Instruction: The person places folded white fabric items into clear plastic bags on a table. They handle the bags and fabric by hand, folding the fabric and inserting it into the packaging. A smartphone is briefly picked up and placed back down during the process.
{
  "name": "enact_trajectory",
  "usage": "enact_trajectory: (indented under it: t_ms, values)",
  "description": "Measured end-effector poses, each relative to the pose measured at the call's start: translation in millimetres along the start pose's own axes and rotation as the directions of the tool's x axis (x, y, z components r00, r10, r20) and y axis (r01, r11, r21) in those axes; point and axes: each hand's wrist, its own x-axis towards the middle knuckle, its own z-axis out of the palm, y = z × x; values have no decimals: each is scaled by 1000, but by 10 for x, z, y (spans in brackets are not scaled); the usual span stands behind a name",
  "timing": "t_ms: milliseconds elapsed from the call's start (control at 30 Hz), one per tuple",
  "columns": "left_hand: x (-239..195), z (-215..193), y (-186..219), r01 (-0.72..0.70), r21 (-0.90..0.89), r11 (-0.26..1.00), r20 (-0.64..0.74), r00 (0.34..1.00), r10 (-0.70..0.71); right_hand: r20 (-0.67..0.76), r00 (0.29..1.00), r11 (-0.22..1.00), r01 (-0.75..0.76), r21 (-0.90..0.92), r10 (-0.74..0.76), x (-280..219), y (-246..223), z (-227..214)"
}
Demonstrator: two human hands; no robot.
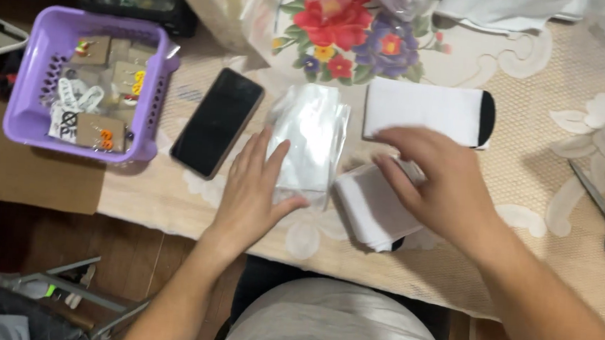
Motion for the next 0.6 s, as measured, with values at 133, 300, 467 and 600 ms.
enact_trajectory:
  t_ms: [133,300,467,600]
  values:
    - [95,-36,111,106,-92,990,18,994,-105,358,920,987,-141,-81,161,698,410,645]
    - [187,215,-64,82,1,997,-79,994,-82,415,839,933,-276,-232,351,1143,721,1028]
    - [369,319,-202,60,217,974,-159,987,-26,275,881,923,-373,-95,384,1288,763,822]
    - [426,8,-113,25,-23,999,-187,982,-29,206,961,972,-208,107,183,1264,818,633]
